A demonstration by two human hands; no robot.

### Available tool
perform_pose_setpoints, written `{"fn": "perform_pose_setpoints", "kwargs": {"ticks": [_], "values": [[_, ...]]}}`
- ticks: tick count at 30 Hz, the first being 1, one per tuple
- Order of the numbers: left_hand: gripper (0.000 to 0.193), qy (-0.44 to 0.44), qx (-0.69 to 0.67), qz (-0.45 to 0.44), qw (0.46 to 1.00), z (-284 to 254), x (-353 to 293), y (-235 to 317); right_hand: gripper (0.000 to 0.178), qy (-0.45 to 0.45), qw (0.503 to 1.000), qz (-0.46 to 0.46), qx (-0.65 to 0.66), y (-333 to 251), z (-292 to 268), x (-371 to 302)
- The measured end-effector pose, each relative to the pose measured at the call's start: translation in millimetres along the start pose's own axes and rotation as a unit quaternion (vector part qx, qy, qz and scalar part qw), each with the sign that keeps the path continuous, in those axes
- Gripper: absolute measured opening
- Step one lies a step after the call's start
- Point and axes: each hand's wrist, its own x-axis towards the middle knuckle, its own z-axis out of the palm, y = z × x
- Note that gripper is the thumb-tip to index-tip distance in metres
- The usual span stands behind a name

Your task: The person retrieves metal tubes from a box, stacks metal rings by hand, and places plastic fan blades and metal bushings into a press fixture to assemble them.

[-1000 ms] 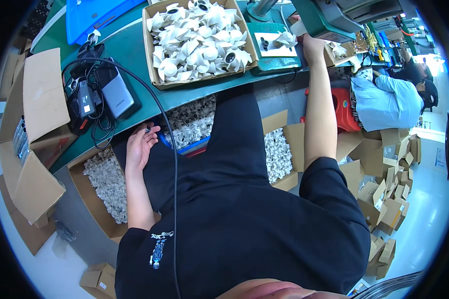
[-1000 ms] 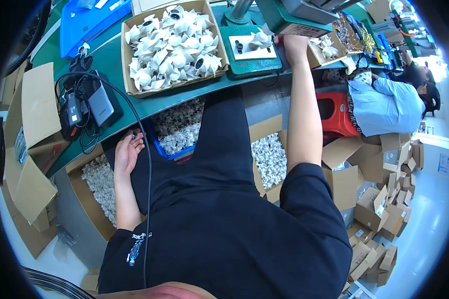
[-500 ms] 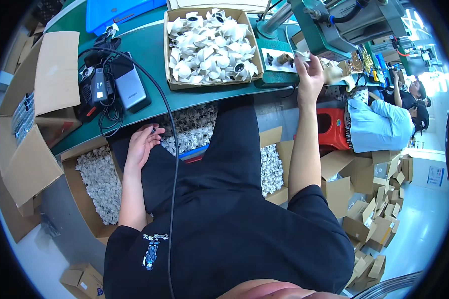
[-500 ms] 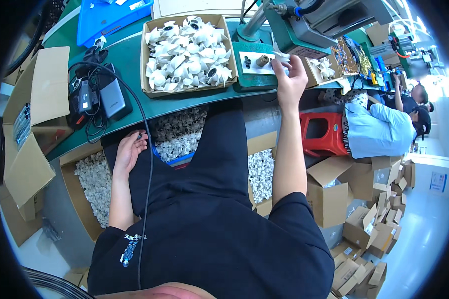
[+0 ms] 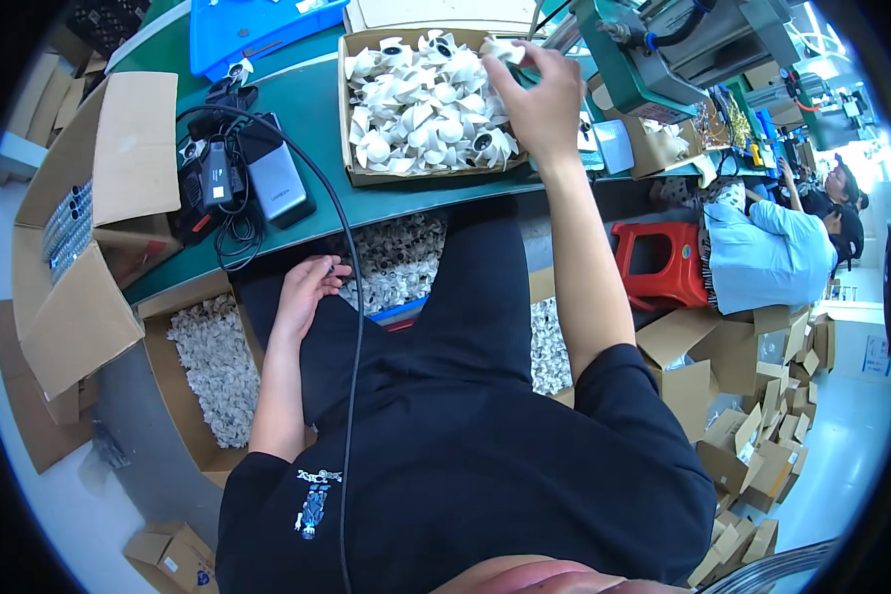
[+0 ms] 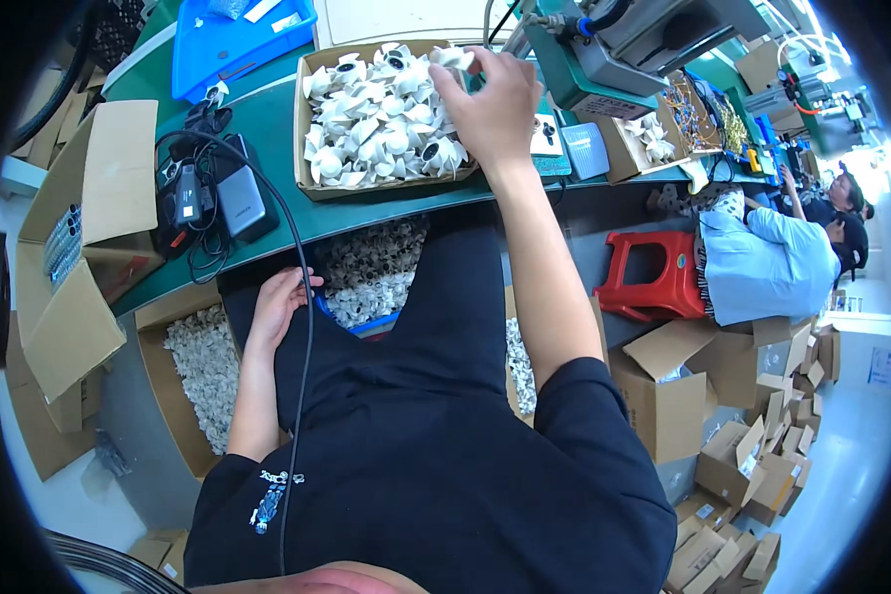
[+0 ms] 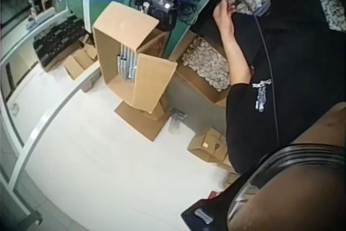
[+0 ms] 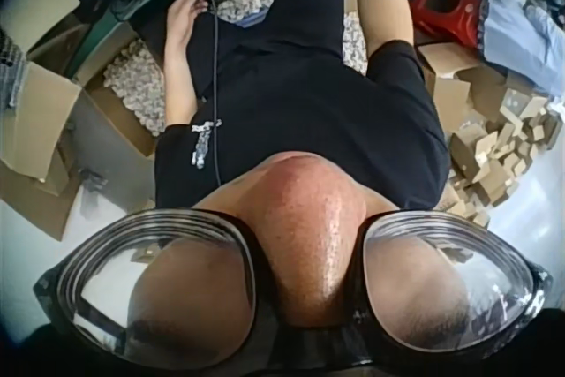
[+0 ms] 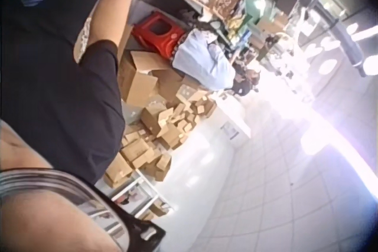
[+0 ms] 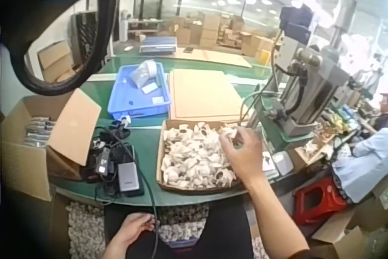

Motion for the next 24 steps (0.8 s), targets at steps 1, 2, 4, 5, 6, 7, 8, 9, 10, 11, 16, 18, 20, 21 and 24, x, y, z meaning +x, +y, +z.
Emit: {"fn": "perform_pose_setpoints", "kwargs": {"ticks": [1,2,4,5,6,7,8,9,10,11,16,18,20,21,24], "values": [[0.031,0.002,0.013,0.001,1.0,0,-1,0,0.04,-0.03,0.999,0.015,-0.016,-2,2,3],[0.031,0.002,0.014,0.003,1.0,1,-3,0,0.04,-0.029,0.999,0.015,-0.015,-3,3,4],[0.032,0.0,0.015,0.004,1.0,3,-4,1,0.035,-0.019,1.0,-0.002,0.001,-2,0,1],[0.032,-0.002,0.015,0.003,1.0,5,-3,1,0.032,-0.015,1.0,-0.011,0.008,-2,-4,-1],[0.032,0.001,0.014,0.004,1.0,7,-4,2,0.032,-0.016,1.0,-0.012,0.011,-6,-8,-7],[0.033,-0.03,-0.056,0.013,0.998,13,-7,6,0.029,-0.003,0.999,-0.035,0.032,-13,-18,-20],[0.035,-0.062,-0.126,0.021,0.99,21,-11,10,0.027,0.01,0.997,-0.056,0.05,-19,-31,-34],[0.037,-0.093,-0.194,0.027,0.976,32,-15,15,0.028,0.007,0.995,-0.069,0.066,-22,-39,-54],[0.037,-0.093,-0.195,0.023,0.976,47,-19,22,0.029,0.005,0.993,-0.081,0.083,-26,-50,-75],[0.04,-0.135,-0.169,0.026,0.976,64,-20,31,0.029,-0.054,0.986,-0.103,0.121,-37,-56,-91],[0.053,-0.261,-0.131,0.03,0.956,143,-16,65,0.029,-0.25,0.934,-0.112,0.23,-68,-71,-125],[0.055,-0.293,-0.142,0.033,0.945,159,-11,71,0.029,-0.252,0.939,-0.084,0.219,-57,-74,-130],[0.056,-0.312,-0.147,0.033,0.938,165,-7,72,0.029,-0.251,0.942,-0.068,0.213,-50,-78,-129],[0.057,-0.318,-0.141,0.038,0.937,167,-5,72,0.028,-0.231,0.947,-0.057,0.214,-48,-81,-126],[0.058,-0.325,-0.129,0.052,0.936,163,-3,71,0.025,-0.163,0.969,0.003,0.188,-30,-87,-108]]}}
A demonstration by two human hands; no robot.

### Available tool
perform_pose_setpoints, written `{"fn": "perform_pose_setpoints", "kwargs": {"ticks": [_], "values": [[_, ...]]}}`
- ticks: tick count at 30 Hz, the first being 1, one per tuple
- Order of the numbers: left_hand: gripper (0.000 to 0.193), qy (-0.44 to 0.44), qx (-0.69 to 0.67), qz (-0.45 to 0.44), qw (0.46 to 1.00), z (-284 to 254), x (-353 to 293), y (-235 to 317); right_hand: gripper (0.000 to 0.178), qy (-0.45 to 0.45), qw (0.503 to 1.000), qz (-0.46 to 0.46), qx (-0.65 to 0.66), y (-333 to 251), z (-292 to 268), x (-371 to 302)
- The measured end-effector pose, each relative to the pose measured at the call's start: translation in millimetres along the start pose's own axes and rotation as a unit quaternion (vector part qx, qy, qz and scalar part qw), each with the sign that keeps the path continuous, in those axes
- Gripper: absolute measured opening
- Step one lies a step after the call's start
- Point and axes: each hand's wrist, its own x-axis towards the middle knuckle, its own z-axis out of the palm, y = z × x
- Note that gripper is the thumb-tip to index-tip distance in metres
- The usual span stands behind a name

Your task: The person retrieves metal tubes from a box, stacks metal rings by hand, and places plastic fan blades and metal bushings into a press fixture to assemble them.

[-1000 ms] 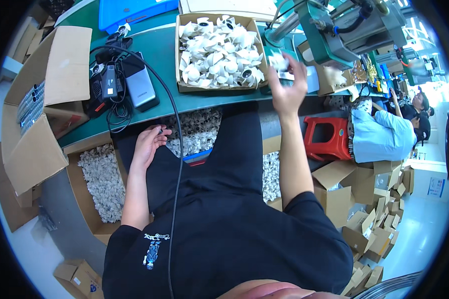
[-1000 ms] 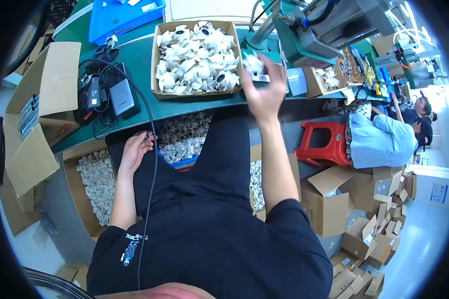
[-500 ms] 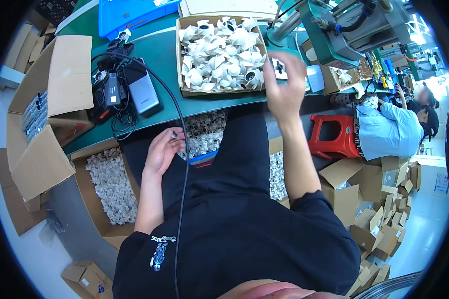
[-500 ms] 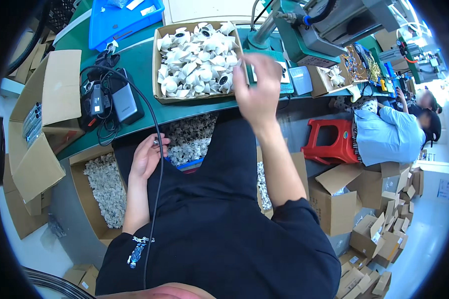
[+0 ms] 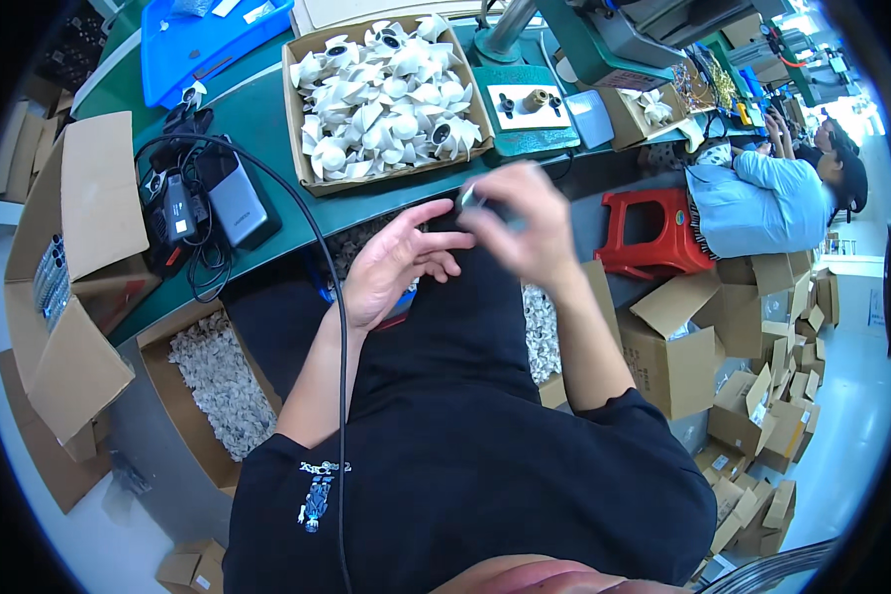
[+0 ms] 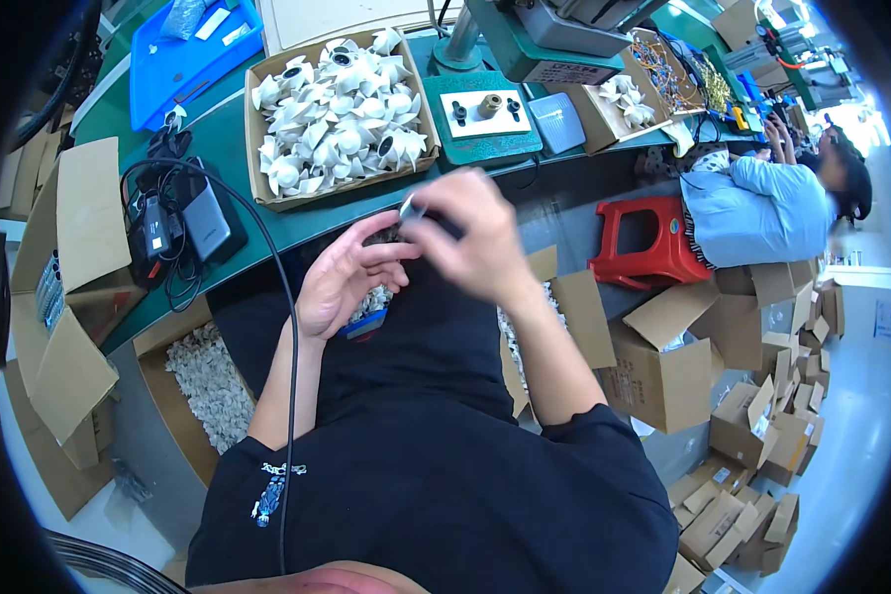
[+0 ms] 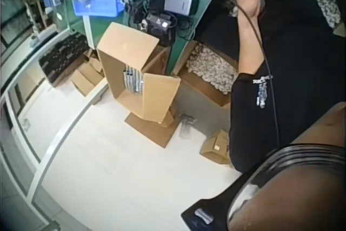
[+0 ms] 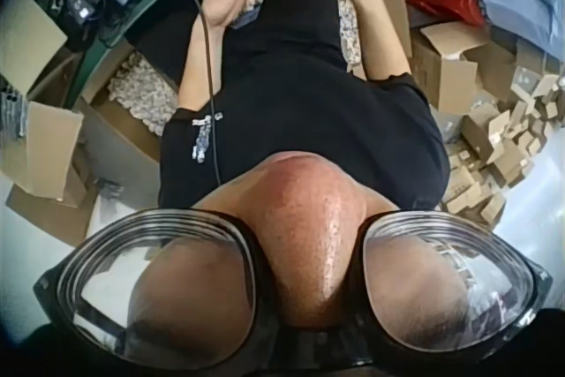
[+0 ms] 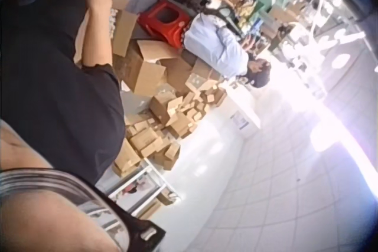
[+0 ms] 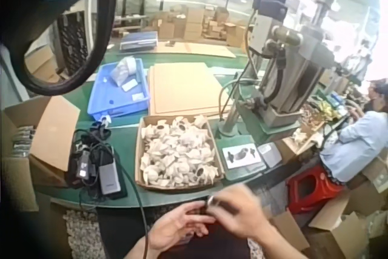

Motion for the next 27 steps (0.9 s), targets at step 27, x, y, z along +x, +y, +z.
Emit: {"fn": "perform_pose_setpoints", "kwargs": {"ticks": [27], "values": [[0.03,0.496,0.259,0.062,0.826,-187,-158,6,0.026,-0.018,0.864,0.213,-0.457,227,-184,98]]}}
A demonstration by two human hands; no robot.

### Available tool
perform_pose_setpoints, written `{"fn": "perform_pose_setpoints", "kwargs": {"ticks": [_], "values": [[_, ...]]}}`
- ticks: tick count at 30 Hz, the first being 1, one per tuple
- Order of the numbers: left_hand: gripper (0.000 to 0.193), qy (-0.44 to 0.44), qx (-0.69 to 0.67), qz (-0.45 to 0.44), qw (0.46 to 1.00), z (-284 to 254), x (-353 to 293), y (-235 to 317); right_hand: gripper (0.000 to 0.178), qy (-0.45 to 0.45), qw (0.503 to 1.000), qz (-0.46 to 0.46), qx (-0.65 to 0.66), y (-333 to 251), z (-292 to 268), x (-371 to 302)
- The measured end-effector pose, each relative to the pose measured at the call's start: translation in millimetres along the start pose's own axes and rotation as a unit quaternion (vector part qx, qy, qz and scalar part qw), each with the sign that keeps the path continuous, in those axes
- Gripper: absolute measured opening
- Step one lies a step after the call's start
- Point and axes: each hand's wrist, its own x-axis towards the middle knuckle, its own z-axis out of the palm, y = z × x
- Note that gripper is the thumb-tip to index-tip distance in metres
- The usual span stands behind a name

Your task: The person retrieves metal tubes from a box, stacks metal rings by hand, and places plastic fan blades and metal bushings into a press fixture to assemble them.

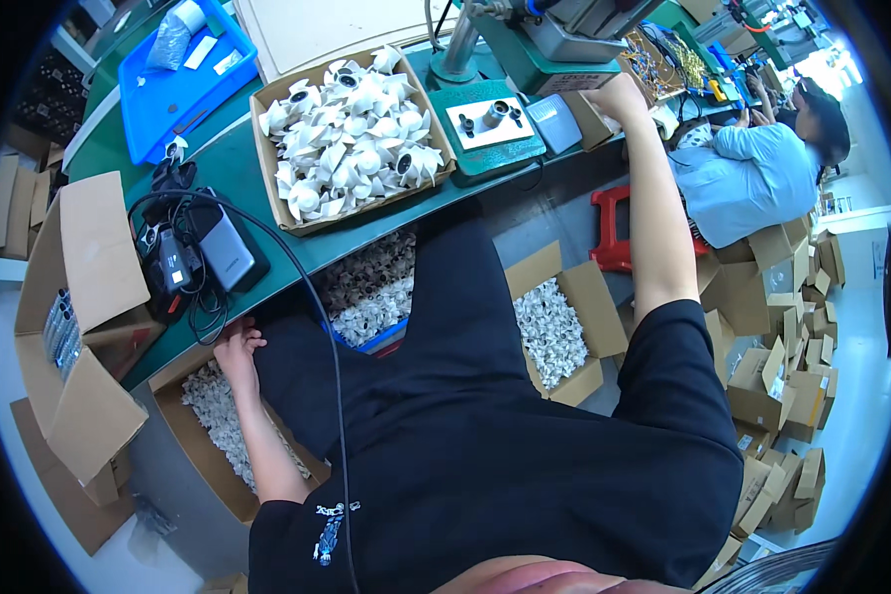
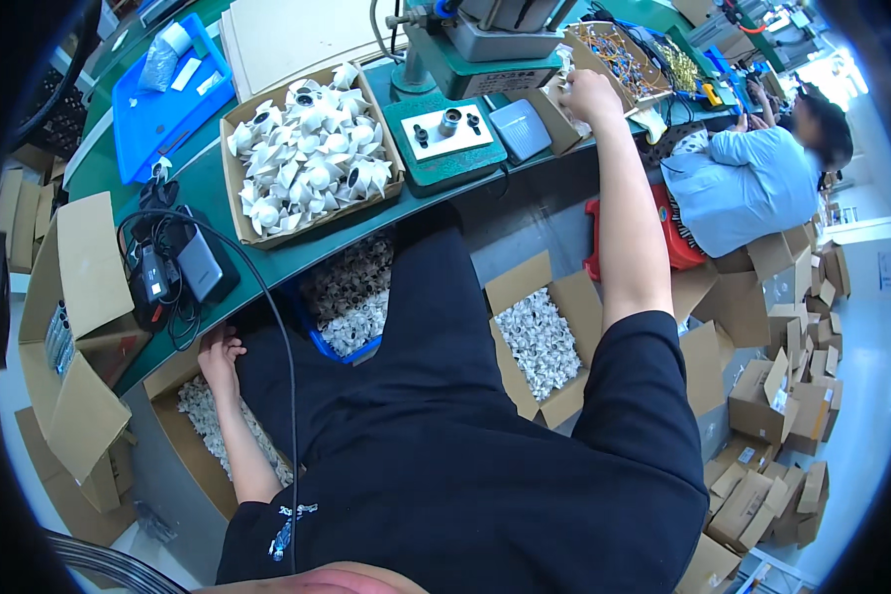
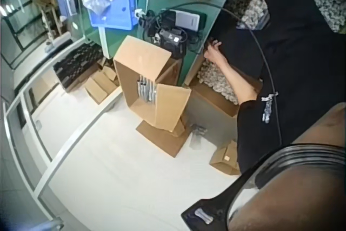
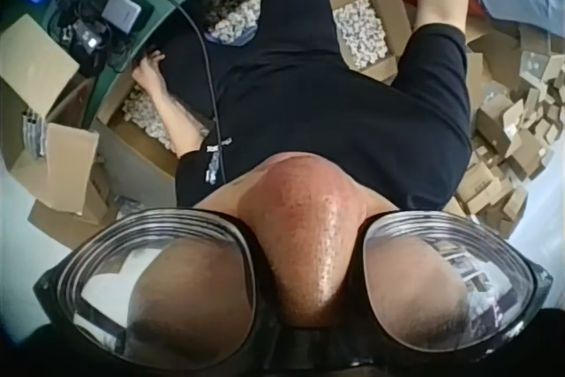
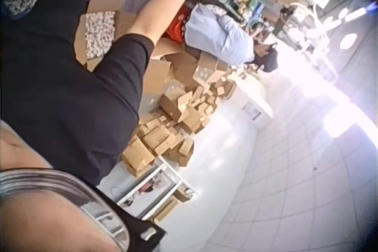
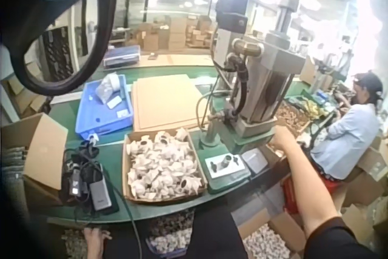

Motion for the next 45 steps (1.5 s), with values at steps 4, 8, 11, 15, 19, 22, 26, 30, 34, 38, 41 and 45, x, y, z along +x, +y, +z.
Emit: {"fn": "perform_pose_setpoints", "kwargs": {"ticks": [4,8,11,15,19,22,26,30,34,38,41,45], "values": [[0.027,0.028,-0.084,0.005,0.996,3,2,-4,0.027,-0.025,0.999,-0.015,-0.021,2,2,-1],[0.025,0.062,0.06,0.014,0.996,20,-2,4,0.025,-0.013,0.998,0.014,0.053,-27,-23,-10],[0.024,0.045,0.139,0.053,0.988,28,-4,3,0.023,0.0,0.986,0.043,0.162,-74,-56,-54],[0.023,0.066,0.163,0.047,0.983,26,0,2,0.021,0.136,0.929,-0.083,0.335,-108,-27,-89],[0.02,0.061,0.135,0.03,0.989,25,7,1,0.023,0.184,0.894,-0.129,0.387,-140,-16,-104],[0.019,0.071,0.126,0.024,0.989,26,8,-1,0.023,0.201,0.885,-0.158,0.389,-149,-18,-110],[0.017,0.089,0.127,0.009,0.988,28,7,3,0.025,0.22,0.882,-0.208,0.361,-158,-22,-114],[0.017,0.099,0.143,-0.002,0.985,25,10,-8,0.028,0.235,0.891,-0.246,0.3,-163,-27,-111],[0.018,0.111,0.157,-0.012,0.981,25,15,-11,0.03,0.242,0.897,-0.274,0.249,-163,-28,-109],[0.02,0.101,0.21,-0.012,0.972,15,26,-22,0.03,0.254,0.899,-0.29,0.209,-163,-31,-110],[0.021,0.09,0.245,0.01,0.965,5,39,-44,0.03,0.274,0.887,-0.328,0.172,-164,-33,-109],[0.019,0.084,0.219,0.075,0.969,13,38,-43,0.029,0.304,0.88,-0.35,0.1,-166,-34,-113]]}}
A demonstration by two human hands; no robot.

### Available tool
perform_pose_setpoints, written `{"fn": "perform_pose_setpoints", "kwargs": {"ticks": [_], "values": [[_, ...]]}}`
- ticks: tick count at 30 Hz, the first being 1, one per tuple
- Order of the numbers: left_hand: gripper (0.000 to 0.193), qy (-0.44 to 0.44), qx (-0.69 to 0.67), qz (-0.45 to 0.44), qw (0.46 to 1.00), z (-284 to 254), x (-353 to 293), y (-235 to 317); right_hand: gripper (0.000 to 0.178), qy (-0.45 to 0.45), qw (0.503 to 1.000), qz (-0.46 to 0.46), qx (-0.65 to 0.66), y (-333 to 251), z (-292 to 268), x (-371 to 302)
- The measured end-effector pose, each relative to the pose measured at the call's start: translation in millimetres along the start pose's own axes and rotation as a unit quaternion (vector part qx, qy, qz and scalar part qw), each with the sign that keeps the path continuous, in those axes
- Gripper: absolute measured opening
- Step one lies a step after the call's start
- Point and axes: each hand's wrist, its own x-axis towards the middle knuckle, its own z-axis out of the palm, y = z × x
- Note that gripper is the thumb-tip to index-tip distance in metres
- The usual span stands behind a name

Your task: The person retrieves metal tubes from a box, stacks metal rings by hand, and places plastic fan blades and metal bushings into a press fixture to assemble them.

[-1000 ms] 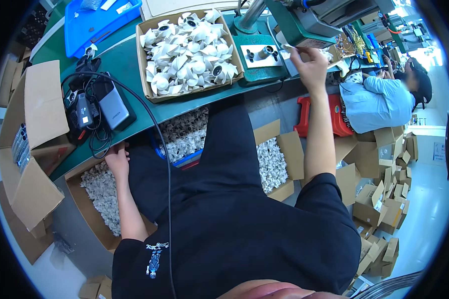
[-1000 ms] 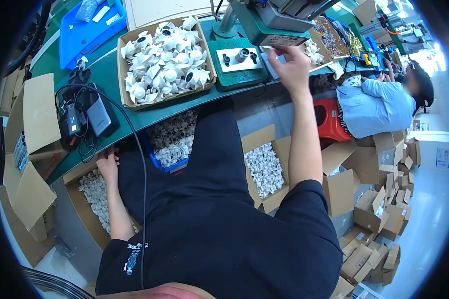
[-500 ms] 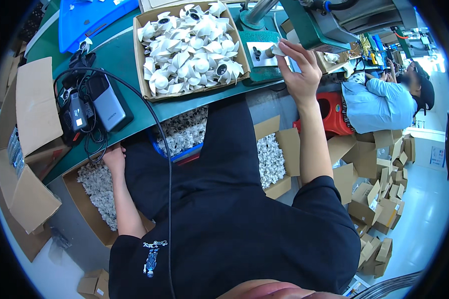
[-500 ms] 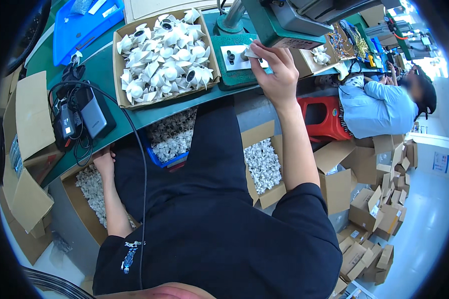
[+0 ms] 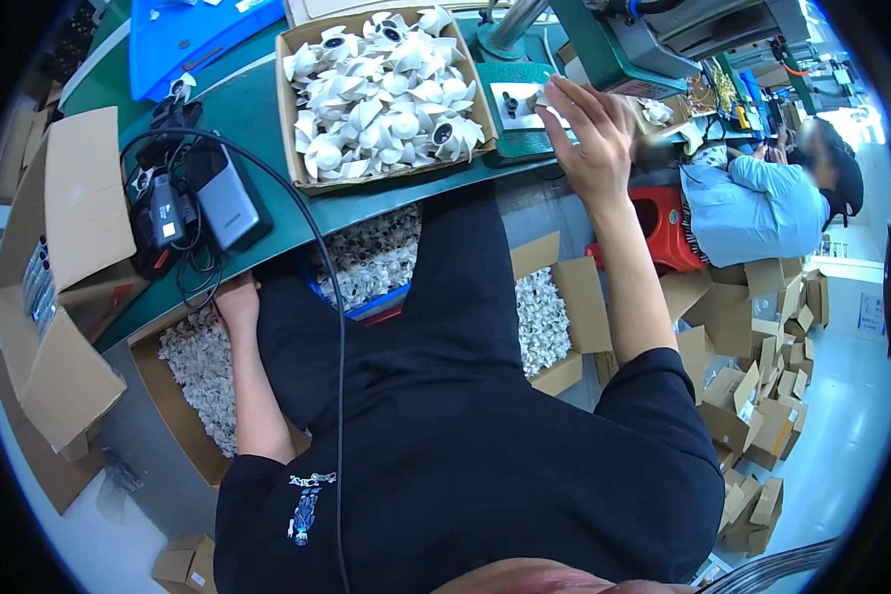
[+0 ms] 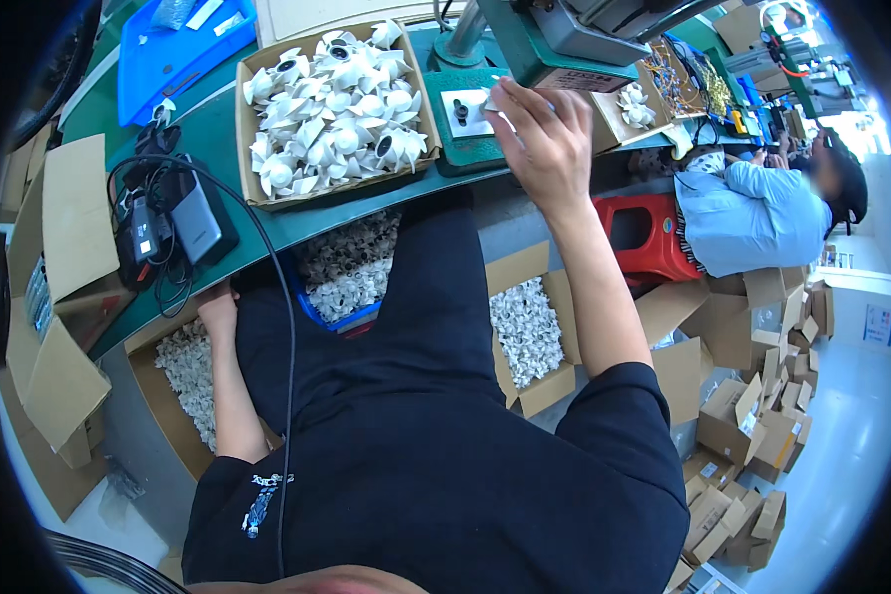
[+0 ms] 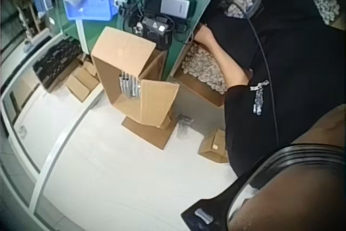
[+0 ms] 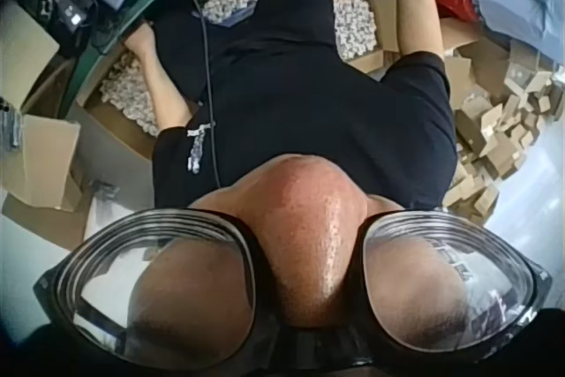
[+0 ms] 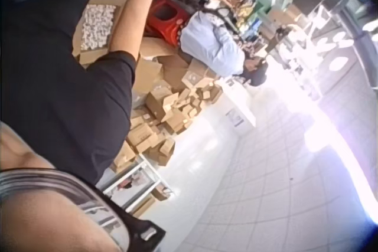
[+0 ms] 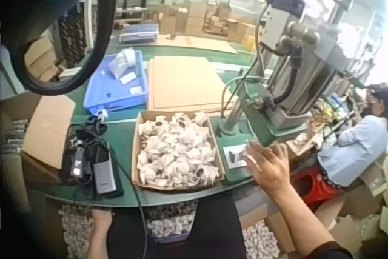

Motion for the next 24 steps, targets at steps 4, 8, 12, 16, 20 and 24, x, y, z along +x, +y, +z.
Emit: {"fn": "perform_pose_setpoints", "kwargs": {"ticks": [4,8,12,16,20,24], "values": [[0.017,0.015,-0.094,0.022,0.995,4,-16,33,0.029,0.019,0.997,0.066,-0.04,9,-12,-9],[0.016,0.002,-0.092,0.013,0.996,-2,-15,39,0.021,-0.026,0.906,0.389,0.161,78,20,-35],[0.015,-0.004,-0.075,0.006,0.997,-3,-15,45,0.018,-0.088,0.902,0.375,0.197,107,71,-42],[0.015,0.01,-0.065,-0.001,0.998,-6,-13,37,0.019,-0.202,0.926,0.315,0.049,100,73,-50],[0.017,0.005,-0.104,-0.006,0.995,-9,-15,36,0.019,-0.193,0.92,0.273,0.205,85,39,-42],[0.017,-0.057,-0.094,-0.073,0.991,-50,-33,94,0.034,-0.02,0.811,0.318,0.49,9,10,-10]]}}
